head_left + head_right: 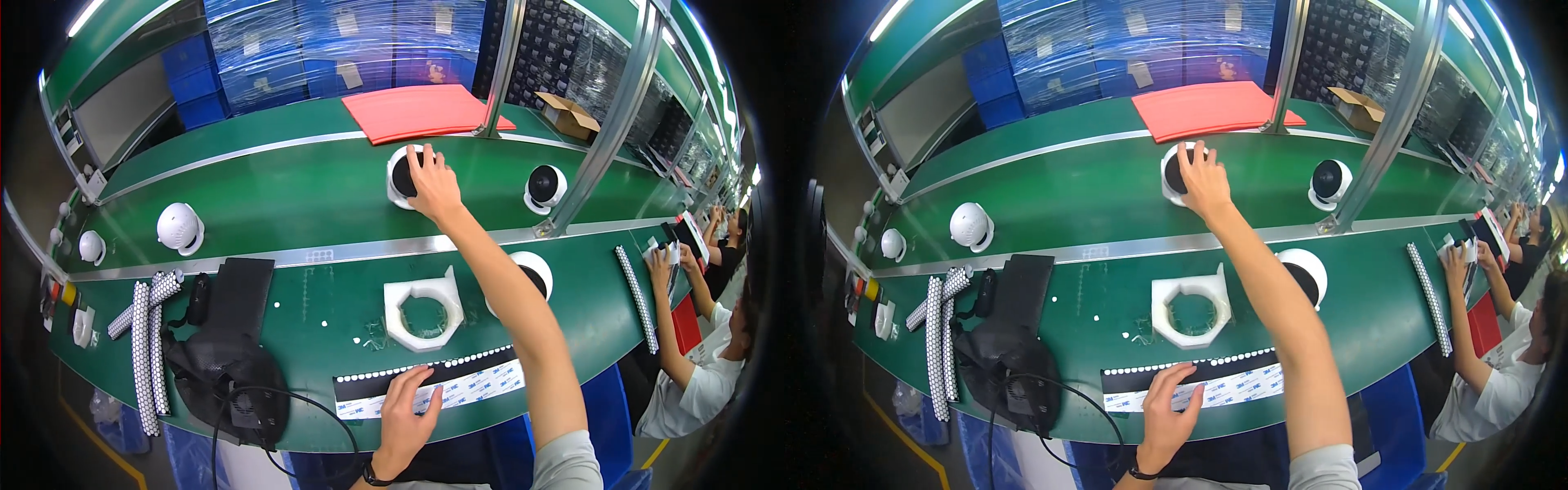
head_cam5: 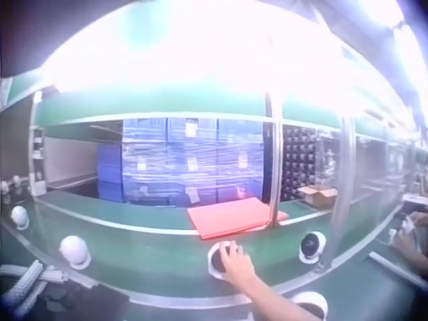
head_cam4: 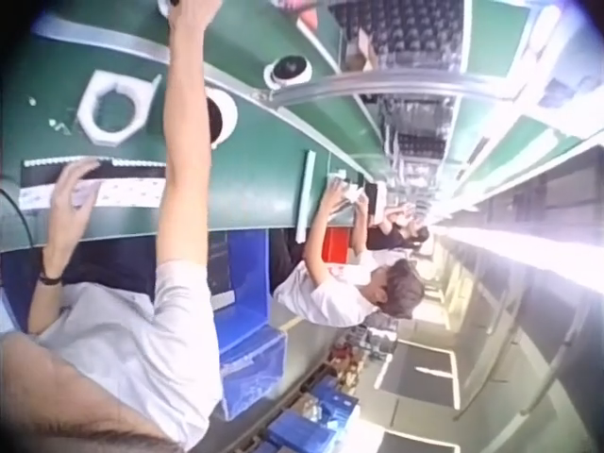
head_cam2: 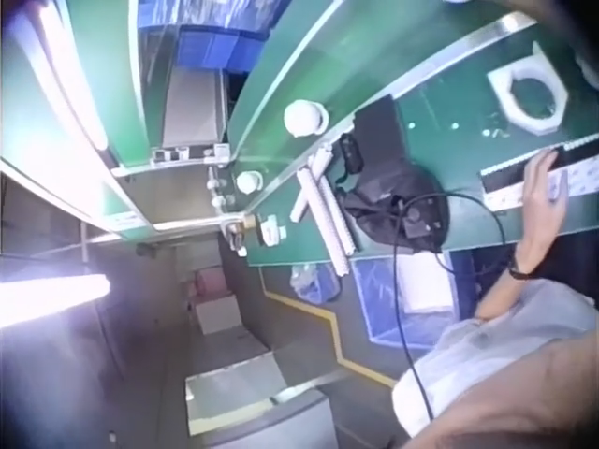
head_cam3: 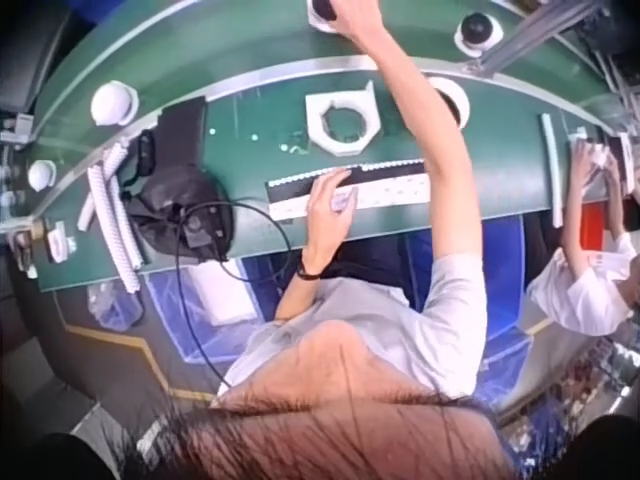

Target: The recorder is manually assembling security cameras on a production line, including attaching housings and adhesive strips.

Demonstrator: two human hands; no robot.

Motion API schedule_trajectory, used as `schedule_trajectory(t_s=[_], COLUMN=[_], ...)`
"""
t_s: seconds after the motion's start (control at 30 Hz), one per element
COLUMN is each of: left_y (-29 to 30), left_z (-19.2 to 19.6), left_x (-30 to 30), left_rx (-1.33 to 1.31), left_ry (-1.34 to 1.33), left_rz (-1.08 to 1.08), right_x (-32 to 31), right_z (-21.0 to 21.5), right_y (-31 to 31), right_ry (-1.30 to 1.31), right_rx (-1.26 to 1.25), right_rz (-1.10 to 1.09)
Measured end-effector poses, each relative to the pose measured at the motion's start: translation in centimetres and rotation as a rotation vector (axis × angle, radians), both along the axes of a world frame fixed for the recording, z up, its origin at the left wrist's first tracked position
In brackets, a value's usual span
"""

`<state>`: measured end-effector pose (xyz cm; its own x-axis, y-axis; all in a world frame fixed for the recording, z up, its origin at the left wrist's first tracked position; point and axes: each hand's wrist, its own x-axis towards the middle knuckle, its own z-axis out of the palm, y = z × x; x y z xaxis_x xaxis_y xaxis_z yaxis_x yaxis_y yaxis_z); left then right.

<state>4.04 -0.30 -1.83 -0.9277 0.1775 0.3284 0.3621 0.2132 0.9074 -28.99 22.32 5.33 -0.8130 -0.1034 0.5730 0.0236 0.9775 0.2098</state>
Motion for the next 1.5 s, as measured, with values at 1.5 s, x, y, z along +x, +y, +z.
schedule_trajectory(t_s=[1.5], left_y=[1.2], left_z=[4.1], left_x=[-5.0], left_rx=[-0.011], left_ry=[0.078], left_rz=[0.133], right_x=[20.6], right_z=[-2.0], right_y=[0.6], right_ry=[-0.771], right_rx=[-1.246], right_rz=[0.738])
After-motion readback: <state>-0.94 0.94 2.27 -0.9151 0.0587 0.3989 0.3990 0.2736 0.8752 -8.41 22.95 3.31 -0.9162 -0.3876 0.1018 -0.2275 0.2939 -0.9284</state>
